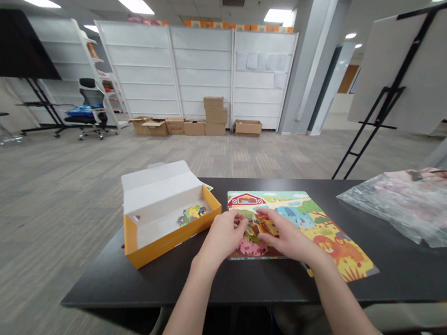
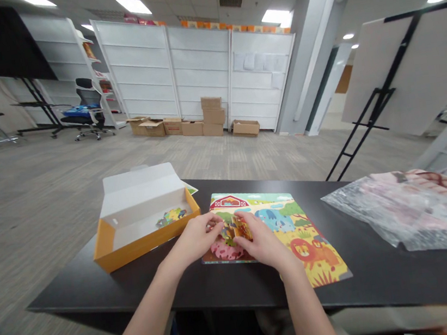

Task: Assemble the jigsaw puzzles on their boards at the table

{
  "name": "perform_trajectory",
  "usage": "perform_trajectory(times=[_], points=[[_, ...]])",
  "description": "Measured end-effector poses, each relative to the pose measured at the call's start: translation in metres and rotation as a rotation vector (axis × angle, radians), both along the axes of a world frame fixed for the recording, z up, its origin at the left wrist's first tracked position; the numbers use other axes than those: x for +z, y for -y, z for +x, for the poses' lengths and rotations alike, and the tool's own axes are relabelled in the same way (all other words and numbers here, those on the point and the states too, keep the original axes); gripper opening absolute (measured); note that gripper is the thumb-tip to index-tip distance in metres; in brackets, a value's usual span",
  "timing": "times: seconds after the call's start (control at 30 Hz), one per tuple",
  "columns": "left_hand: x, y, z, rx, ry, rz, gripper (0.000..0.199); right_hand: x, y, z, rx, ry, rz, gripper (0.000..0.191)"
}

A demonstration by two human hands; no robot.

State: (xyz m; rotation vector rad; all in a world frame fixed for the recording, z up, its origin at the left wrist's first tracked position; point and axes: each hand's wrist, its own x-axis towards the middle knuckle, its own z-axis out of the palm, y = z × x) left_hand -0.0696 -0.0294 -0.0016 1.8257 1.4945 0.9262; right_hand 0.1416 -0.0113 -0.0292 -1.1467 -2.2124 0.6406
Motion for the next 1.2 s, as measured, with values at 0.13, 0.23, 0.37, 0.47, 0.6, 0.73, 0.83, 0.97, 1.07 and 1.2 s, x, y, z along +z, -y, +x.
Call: perform_trajectory(times=[0.13,0.23,0.37,0.47,0.6,0.73,0.83,0.97,1.07,1.2], points=[[-0.004,-0.002,0.009,-0.037,0.006,0.025,0.035,0.002,0.0,0.001,0.029,-0.011,-0.027,0.046],[-0.008,-0.005,0.015,-0.038,0.002,0.025,0.038,0.003,0.0,0.002,0.033,-0.005,-0.053,0.044],[-0.008,-0.006,0.019,-0.006,-0.02,0.022,0.036,0.001,0.0,0.001,0.03,0.0,-0.043,0.043],[-0.005,-0.005,0.019,-0.018,-0.011,0.02,0.036,0.0,-0.001,-0.001,0.04,0.019,-0.008,0.042],[-0.002,-0.004,0.017,-0.051,0.002,0.015,0.036,0.004,-0.001,-0.004,0.067,0.058,0.027,0.041],[-0.002,-0.005,0.016,-0.041,0.028,-0.018,0.034,0.007,-0.001,-0.006,0.06,0.076,0.039,0.042],[-0.004,-0.007,0.015,-0.04,0.045,-0.037,0.037,0.006,-0.001,-0.005,0.065,0.068,0.049,0.042],[-0.008,-0.009,0.014,-0.063,0.067,-0.064,0.041,0.004,-0.001,-0.003,0.073,0.043,0.057,0.046],[-0.012,-0.012,0.013,-0.062,0.087,-0.081,0.037,0.002,-0.001,-0.003,0.052,0.026,0.05,0.049],[-0.017,-0.014,0.013,-0.059,0.081,-0.119,0.032,0.003,-0.001,-0.002,0.038,0.018,0.049,0.051]])
